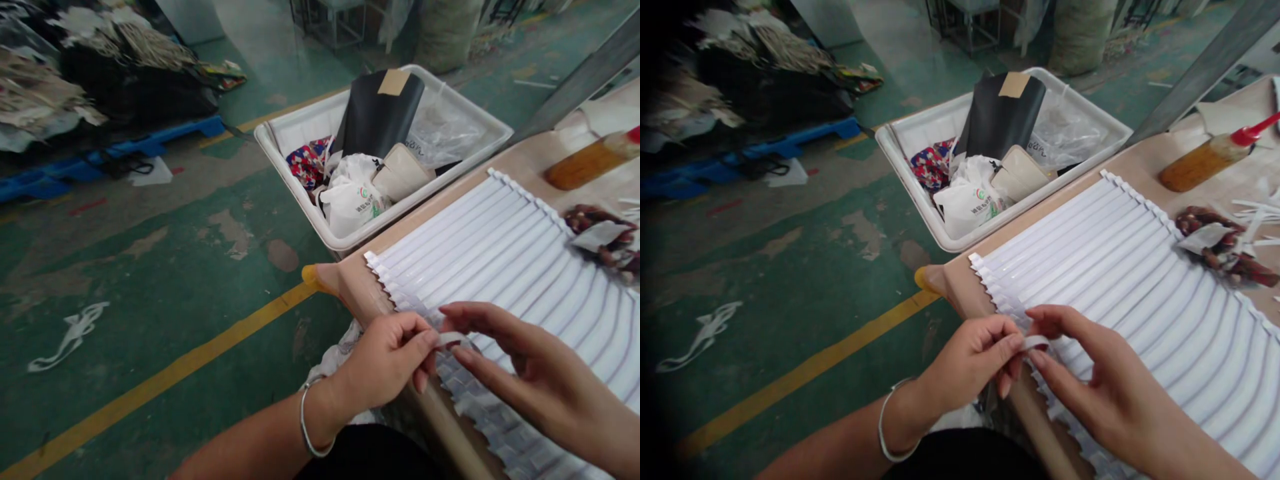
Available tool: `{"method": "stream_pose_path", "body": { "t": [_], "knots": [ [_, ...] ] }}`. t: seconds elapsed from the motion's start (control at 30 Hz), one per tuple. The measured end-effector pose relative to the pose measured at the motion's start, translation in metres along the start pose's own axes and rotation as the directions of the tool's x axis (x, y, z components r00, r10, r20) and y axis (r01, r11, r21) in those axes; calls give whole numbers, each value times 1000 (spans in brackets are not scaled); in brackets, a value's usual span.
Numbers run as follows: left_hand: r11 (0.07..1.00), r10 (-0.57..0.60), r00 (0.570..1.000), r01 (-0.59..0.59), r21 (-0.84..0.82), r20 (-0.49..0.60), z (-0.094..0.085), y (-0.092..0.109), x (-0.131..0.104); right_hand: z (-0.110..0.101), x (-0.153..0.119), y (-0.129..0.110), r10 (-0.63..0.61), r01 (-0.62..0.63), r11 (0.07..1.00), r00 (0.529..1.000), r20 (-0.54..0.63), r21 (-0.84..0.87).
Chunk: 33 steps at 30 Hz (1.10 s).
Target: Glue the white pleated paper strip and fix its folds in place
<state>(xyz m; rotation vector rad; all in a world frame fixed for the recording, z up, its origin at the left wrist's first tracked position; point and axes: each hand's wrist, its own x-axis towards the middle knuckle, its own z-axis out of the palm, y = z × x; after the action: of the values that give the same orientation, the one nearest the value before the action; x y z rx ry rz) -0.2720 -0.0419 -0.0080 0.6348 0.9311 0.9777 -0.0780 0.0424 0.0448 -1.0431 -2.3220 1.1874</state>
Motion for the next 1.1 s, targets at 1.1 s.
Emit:
{"method": "stream_pose_path", "body": {
  "t": [1.1],
  "knots": [
    [-121, 783, 569, -256, 959, 251, -38, -10, 24, 6, 87, 36, 248, -222, 938, 967, 67, -264]
  ]
}}
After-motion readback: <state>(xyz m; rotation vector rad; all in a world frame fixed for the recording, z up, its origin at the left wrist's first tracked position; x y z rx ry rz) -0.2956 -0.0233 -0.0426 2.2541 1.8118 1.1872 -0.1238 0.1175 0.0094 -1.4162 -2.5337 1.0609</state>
